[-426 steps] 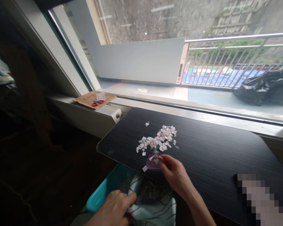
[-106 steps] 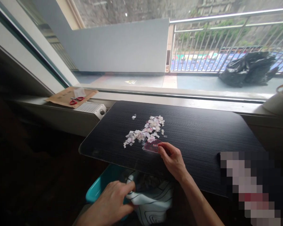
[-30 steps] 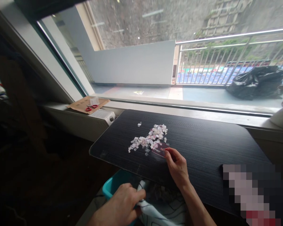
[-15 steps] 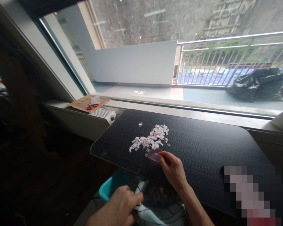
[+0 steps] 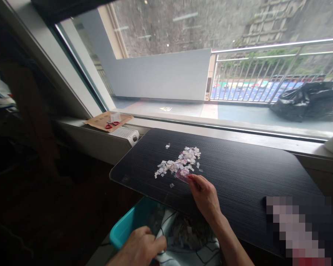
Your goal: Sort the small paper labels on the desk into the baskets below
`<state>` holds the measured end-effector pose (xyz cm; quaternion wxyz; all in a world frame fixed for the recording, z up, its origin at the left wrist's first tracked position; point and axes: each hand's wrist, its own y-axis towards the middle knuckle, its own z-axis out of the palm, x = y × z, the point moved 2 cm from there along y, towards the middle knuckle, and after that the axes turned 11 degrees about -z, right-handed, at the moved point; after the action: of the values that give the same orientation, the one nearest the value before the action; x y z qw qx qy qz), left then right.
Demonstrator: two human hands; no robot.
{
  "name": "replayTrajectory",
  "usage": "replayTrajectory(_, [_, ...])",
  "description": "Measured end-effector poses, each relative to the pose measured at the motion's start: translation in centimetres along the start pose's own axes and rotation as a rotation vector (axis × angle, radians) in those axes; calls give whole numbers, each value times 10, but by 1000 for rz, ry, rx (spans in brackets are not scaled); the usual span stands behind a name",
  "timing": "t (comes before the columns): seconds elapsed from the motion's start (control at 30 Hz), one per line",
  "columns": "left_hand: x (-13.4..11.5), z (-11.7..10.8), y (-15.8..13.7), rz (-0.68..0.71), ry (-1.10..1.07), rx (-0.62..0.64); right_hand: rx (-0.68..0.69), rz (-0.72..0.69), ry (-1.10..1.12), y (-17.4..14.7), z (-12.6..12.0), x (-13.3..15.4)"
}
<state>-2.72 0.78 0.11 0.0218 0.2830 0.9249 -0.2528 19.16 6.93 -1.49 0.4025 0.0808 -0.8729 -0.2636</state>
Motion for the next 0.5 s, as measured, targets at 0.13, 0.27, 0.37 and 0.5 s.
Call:
replayTrajectory(0.13, [-6,12,4,113,91,-49,26,-8,-43,2,-2,-1])
replayTrajectory(0.27, [-10,21,8,139,169,-48,114,-29,17,2,-2,2])
replayTrajectory(0.37, [-12,22,7,131,184,-36,79,-26,-10,6,-3,1])
replayTrajectory(0.5, [-15,13,2,117,160,-86,76,-22,-57,11,0,3])
